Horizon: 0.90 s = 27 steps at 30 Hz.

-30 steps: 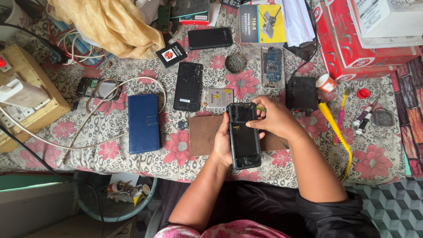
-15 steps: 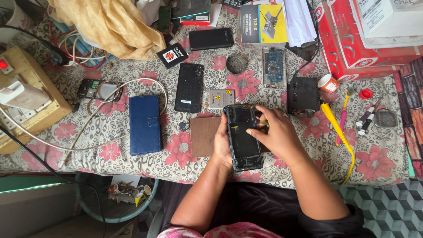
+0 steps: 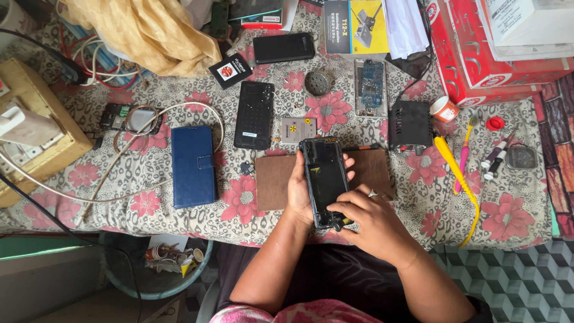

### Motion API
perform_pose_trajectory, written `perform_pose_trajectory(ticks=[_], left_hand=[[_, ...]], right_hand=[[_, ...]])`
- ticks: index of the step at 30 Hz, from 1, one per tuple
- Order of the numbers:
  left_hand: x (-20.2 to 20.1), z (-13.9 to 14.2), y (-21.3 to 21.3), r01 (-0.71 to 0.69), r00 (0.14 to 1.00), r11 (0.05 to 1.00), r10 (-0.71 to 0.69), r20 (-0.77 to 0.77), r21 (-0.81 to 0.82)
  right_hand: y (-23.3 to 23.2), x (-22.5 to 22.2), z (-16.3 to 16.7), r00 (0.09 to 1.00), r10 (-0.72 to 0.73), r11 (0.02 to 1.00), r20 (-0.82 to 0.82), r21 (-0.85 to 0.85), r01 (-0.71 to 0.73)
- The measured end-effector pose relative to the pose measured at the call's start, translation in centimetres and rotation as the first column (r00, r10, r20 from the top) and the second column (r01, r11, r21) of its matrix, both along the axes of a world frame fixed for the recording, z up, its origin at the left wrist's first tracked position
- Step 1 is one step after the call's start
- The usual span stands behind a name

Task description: The person disassembles a smartphone, removing its back cover and battery, then brushes the exposed circuit board with a toothbrush. They then hold the board on a wooden pad and solder components on it with a yellow soldering iron, working on the board for the rest of the clip.

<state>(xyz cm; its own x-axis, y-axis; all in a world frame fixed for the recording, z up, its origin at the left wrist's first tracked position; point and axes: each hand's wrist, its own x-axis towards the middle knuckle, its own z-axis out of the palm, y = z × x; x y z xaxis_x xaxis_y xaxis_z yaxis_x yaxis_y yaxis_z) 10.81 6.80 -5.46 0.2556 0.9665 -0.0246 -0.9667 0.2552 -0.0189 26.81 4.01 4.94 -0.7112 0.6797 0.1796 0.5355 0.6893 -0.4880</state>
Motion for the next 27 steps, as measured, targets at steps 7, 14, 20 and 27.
perform_pose_trajectory(ticks=[7, 14, 20, 27], left_hand=[[-0.1, 0.4, -0.1, -0.009, 1.0, 1.0, 0.009, -0.018, 0.006], [-0.3, -0.3, -0.2, 0.033, 0.999, 0.998, -0.031, -0.035, 0.052], [-0.5, -0.9, -0.1, 0.062, 0.998, 0.995, -0.06, -0.036, 0.074], [-0.1, -0.2, 0.0, -0.022, 0.996, 0.998, 0.016, -0.084, -0.066]], right_hand=[[-0.2, 0.3, -0.3, 1.0, -0.014, 0.991, 0.008, -0.131, 0.015], [-0.2, 0.7, 0.6, 0.998, -0.034, 0.986, -0.048, -0.165, 0.025], [-0.1, 2.2, 0.5, 0.954, -0.18, 0.961, -0.241, -0.252, 0.118], [1.2, 4.9, -1.7, 0.656, -0.449, 0.861, -0.607, -0.49, 0.136]])
